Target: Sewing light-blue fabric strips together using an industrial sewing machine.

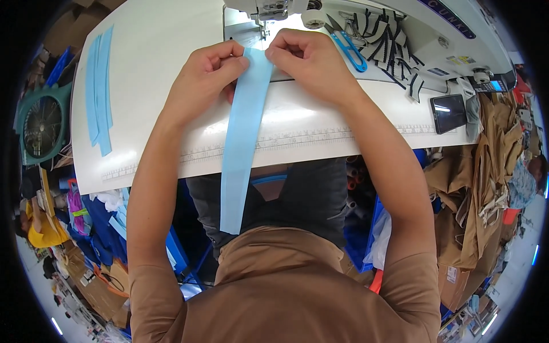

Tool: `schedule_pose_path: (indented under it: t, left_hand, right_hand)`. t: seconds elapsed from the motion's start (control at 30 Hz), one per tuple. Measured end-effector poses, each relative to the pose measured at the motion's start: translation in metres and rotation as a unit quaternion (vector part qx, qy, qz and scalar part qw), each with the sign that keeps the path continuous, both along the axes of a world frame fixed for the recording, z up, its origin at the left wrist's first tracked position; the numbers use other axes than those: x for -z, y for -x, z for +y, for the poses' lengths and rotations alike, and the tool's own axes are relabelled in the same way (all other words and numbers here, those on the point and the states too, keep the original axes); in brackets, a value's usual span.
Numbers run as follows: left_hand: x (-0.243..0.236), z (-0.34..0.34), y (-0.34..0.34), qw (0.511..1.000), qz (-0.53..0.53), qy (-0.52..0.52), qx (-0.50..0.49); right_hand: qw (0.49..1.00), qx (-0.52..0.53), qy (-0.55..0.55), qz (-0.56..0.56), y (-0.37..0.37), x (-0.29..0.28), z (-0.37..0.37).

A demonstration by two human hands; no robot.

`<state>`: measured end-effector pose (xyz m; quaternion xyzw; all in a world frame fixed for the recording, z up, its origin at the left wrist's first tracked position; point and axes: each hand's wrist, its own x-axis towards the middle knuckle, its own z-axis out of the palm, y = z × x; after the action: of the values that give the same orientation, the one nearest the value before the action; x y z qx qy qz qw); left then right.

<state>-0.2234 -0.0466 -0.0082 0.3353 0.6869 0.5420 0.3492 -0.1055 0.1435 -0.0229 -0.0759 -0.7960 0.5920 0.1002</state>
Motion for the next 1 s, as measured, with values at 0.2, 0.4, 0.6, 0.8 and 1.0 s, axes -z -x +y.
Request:
schedule_pose_path:
  t: [0.2,0.4,0.6,0.8,1.0]
  left_hand:
    - [-0.006,0.002,0.002,1.0,0.008,-0.004,-0.001]
    - [-0.007,0.006,0.0,1.0,-0.012,0.002,-0.004]
    - [-0.009,0.004,0.001,0.998,-0.05,0.039,-0.012]
    - [-0.014,0.007,0.0,0.997,-0.067,0.016,-0.042]
    - [-0.014,0.008,-0.002,0.997,-0.038,0.034,-0.049]
  right_hand:
    - [1.0,0.0,-0.004,0.003,0.004,-0.009,-0.003]
    - [0.993,-0.004,0.086,-0.075,0.009,-0.008,0.006]
    - [0.997,0.055,0.027,-0.045,0.003,-0.01,-0.014]
    - [0.995,0.08,0.05,-0.014,0.0,-0.019,-0.016]
    - [0.997,0.068,0.006,-0.027,0.001,-0.02,-0.013]
